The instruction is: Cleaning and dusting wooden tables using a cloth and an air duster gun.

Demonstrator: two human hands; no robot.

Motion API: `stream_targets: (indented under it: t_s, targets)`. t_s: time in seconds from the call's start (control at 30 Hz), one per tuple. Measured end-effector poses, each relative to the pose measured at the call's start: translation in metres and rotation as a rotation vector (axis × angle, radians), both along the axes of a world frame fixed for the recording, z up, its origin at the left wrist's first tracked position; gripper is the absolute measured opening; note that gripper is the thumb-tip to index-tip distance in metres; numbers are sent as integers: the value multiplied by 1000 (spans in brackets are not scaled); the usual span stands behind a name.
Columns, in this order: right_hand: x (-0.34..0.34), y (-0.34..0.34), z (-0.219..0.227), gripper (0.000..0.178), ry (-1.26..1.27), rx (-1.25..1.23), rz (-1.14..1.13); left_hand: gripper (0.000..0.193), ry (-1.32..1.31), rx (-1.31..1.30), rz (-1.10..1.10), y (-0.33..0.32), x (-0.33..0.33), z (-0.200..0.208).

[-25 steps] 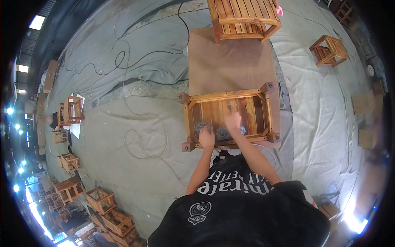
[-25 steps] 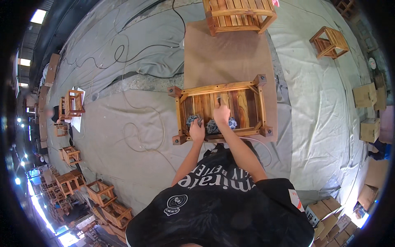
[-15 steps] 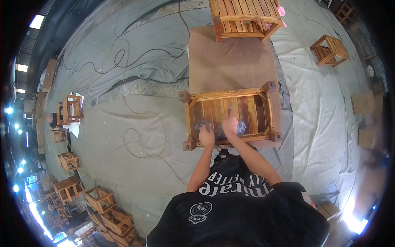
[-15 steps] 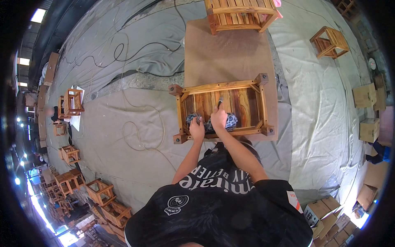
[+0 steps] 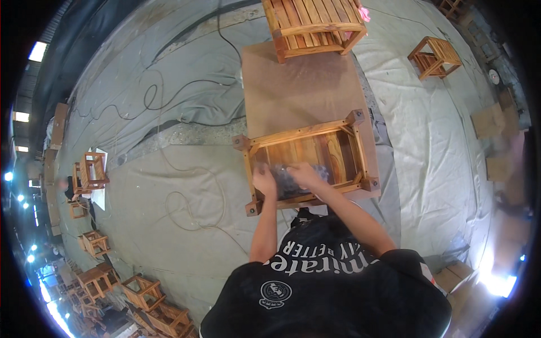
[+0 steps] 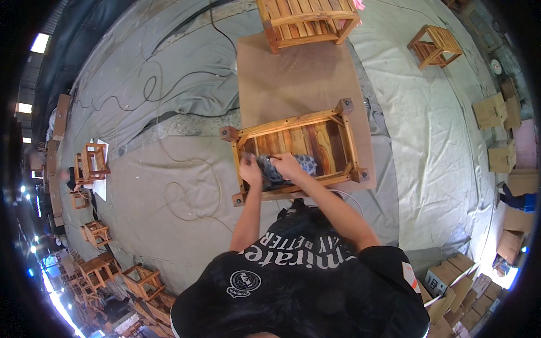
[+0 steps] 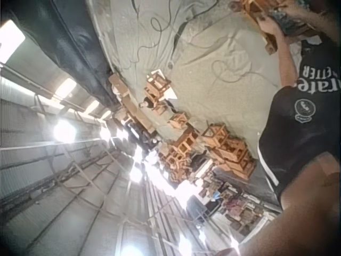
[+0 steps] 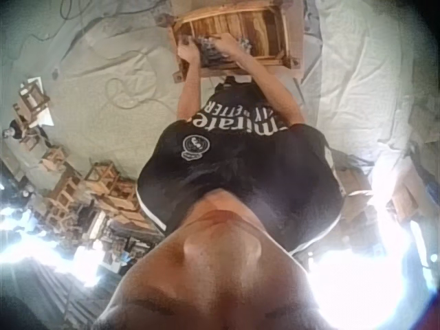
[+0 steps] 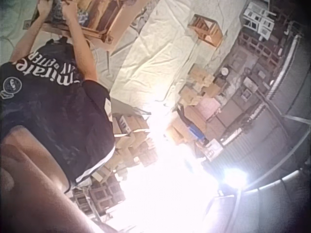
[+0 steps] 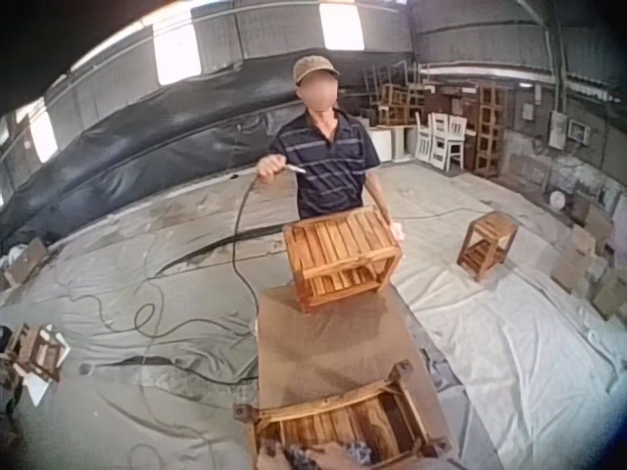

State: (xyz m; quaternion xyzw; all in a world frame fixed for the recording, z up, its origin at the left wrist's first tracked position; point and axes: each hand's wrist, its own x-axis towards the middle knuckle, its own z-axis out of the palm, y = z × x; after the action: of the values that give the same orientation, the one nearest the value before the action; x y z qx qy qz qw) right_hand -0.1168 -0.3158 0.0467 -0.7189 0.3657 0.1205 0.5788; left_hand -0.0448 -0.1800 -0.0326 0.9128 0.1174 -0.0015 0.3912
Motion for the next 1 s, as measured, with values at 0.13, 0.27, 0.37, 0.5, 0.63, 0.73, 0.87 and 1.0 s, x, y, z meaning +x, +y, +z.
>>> stream_targets:
  t_s: [0.13, 0.27, 0.37, 0.5, 0.63, 0.73, 0.87, 1.0]
  targets:
    - [-25, -50, 79, 32, -78, 180, 129, 28, -29, -109, 129, 9, 64, -53]
    - [-74, -94, 128, 35, -146, 190, -50, 25, 208, -344, 473, -51, 67, -8]
    - [-109, -113, 145, 38, -29, 381, -257, 24, 412, -426, 554, -67, 67, 21]
    - [-142, -114, 140, 36, 37, 251, -264, 19, 600, -590, 690, -96, 70, 0]
    - [-153, -101, 147, 38, 27, 141, -133, 10, 565, -791, 646, -134, 46, -98]
    - [-155, -91, 170, 39, 4, 244, -165, 19, 500, -675, 544, -189, 24, -117]
    - [-162, -84, 174, 38, -11, 238, -207, 20, 410, -722, 414, -225, 4, -87]
    - [-171, -84, 174, 39, -41, 173, -279, 21, 188, -288, 528, -181, 28, -23]
